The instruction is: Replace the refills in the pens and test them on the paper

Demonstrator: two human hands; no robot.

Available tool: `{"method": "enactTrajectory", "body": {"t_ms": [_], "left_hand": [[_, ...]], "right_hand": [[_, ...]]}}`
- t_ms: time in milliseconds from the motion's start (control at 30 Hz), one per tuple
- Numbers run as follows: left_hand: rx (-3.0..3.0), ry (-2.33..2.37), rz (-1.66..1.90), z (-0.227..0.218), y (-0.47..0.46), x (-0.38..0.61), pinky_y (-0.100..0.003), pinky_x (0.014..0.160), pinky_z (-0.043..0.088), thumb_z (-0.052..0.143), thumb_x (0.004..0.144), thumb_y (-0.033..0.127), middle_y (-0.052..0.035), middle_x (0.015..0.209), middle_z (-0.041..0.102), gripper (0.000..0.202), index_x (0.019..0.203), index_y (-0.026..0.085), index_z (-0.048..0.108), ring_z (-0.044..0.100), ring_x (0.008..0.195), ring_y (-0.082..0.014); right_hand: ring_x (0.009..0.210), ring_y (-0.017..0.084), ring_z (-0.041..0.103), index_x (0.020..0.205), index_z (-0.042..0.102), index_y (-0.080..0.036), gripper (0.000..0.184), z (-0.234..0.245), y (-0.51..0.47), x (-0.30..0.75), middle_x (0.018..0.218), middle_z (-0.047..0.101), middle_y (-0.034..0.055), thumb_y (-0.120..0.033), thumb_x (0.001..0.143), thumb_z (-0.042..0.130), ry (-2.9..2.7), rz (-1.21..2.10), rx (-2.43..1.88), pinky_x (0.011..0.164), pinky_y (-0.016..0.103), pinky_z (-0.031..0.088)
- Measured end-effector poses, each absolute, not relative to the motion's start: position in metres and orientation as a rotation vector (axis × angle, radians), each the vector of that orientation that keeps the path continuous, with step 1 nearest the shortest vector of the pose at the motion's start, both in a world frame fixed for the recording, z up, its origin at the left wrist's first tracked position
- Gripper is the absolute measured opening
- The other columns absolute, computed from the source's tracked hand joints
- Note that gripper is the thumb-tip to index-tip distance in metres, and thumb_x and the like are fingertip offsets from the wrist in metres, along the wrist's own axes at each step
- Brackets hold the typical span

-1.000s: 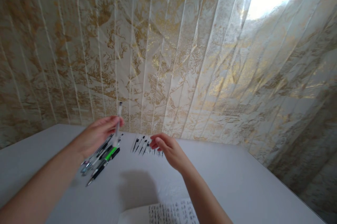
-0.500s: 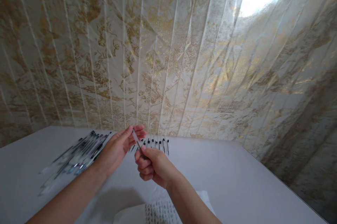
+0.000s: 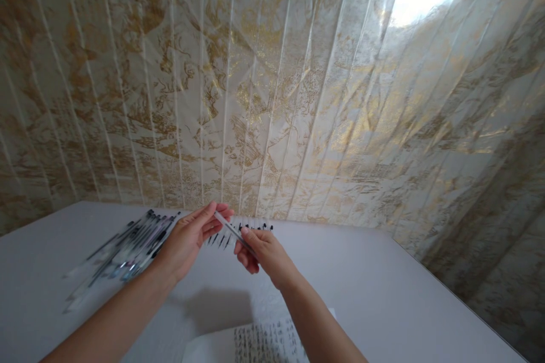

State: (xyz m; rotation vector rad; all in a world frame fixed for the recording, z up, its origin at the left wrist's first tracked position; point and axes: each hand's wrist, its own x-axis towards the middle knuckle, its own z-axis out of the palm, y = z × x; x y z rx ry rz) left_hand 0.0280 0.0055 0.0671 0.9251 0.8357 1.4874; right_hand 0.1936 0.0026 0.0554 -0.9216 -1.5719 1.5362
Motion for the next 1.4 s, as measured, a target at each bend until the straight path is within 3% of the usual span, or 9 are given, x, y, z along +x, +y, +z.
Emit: {"method": "enactTrajectory", "body": {"t_ms": [167, 333, 500, 667, 833, 1000, 1167, 1300, 1400], "left_hand": [[0.900, 0.834, 1.509, 0.069, 0.004, 0.027, -0.026, 0.077, 0.048, 0.078, 0.062, 0.046, -0.0063, 0.089, 0.073, 0.037, 0.084, 0.017, 0.072, 0.062, 0.092, -0.0192], [0.895, 0.830, 1.522, 0.069, 0.005, 0.027, -0.024, 0.076, 0.049, 0.077, 0.063, 0.045, -0.0060, 0.088, 0.073, 0.035, 0.083, 0.017, 0.072, 0.062, 0.092, -0.0184], [0.846, 0.820, 1.553, 0.069, 0.005, 0.027, -0.023, 0.070, 0.050, 0.077, 0.065, 0.041, -0.0051, 0.088, 0.073, 0.029, 0.082, 0.017, 0.071, 0.064, 0.088, -0.0174], [0.807, 0.818, 1.543, 0.070, 0.005, 0.027, -0.023, 0.069, 0.052, 0.073, 0.071, 0.033, -0.0065, 0.090, 0.072, 0.020, 0.082, 0.017, 0.071, 0.065, 0.089, -0.0178], [0.802, 0.814, 1.559, 0.069, 0.005, 0.028, -0.022, 0.067, 0.054, 0.068, 0.077, 0.030, -0.0064, 0.090, 0.072, 0.015, 0.084, 0.016, 0.070, 0.064, 0.088, -0.0168], [0.792, 0.806, 1.548, 0.068, 0.005, 0.030, -0.022, 0.068, 0.055, 0.063, 0.082, 0.026, -0.0066, 0.090, 0.071, 0.012, 0.084, 0.016, 0.070, 0.064, 0.089, -0.0162], [0.764, 0.796, 1.574, 0.069, 0.005, 0.028, -0.023, 0.067, 0.055, 0.055, 0.087, 0.021, -0.0089, 0.091, 0.071, 0.015, 0.084, 0.014, 0.068, 0.064, 0.084, -0.0149], [0.625, 0.778, 1.620, 0.066, 0.010, 0.024, -0.020, 0.063, 0.055, 0.050, 0.088, 0.011, -0.0078, 0.087, 0.069, 0.018, 0.082, 0.012, 0.067, 0.064, 0.076, -0.0121], [0.435, 0.771, 1.600, 0.056, 0.014, 0.026, -0.014, 0.047, 0.046, 0.041, 0.089, 0.004, -0.0047, 0.072, 0.063, 0.027, 0.075, 0.010, 0.064, 0.058, 0.056, -0.0073]], "right_hand": [[0.036, 0.004, 0.042, 0.070, 0.046, -0.018, 0.046, 0.058, 0.002, 0.196, 0.054, 0.048, -0.0079, -0.059, 0.066, 0.067, -1.448, 1.490, -0.939, 0.034, 0.018, 0.024], [0.035, 0.004, 0.037, 0.066, 0.052, -0.016, 0.051, 0.054, 0.003, 0.196, 0.049, 0.046, -0.0052, -0.064, 0.080, 0.045, -1.568, 1.521, -0.982, 0.034, 0.018, 0.023], [0.040, 0.004, 0.038, 0.073, 0.046, -0.019, 0.042, 0.056, 0.005, 0.197, 0.056, 0.048, -0.0081, -0.054, 0.066, 0.069, -1.457, 1.378, -0.993, 0.035, 0.016, 0.027], [0.039, 0.004, 0.040, 0.067, 0.051, -0.015, 0.049, 0.055, 0.006, 0.200, 0.055, 0.051, -0.0029, -0.062, 0.082, 0.043, -1.586, 1.475, -1.001, 0.034, 0.017, 0.026], [0.042, 0.005, 0.043, 0.075, 0.043, -0.020, 0.042, 0.054, 0.005, 0.199, 0.061, 0.048, -0.0079, -0.052, 0.066, 0.069, -1.476, 1.448, -1.022, 0.035, 0.016, 0.029], [0.039, 0.005, 0.038, 0.069, 0.052, -0.015, 0.048, 0.053, 0.005, 0.197, 0.054, 0.049, -0.0034, -0.059, 0.085, 0.040, -1.604, 1.497, -0.999, 0.036, 0.019, 0.025], [0.044, 0.006, 0.038, 0.071, 0.044, -0.020, 0.026, 0.047, 0.011, 0.200, 0.054, 0.044, -0.0082, -0.037, 0.075, 0.062, -1.596, 1.171, -1.050, 0.043, 0.019, 0.030], [0.057, 0.010, 0.049, 0.075, 0.049, -0.020, 0.014, 0.055, 0.009, 0.209, 0.065, 0.054, -0.0042, -0.027, 0.079, 0.059, -1.794, 0.772, -1.205, 0.055, 0.022, 0.035], [0.068, 0.012, 0.054, 0.084, 0.054, -0.021, 0.002, 0.072, -0.001, 0.213, 0.078, 0.062, -0.0018, -0.020, 0.084, 0.054, -1.956, 0.402, -1.357, 0.061, 0.023, 0.034]]}}
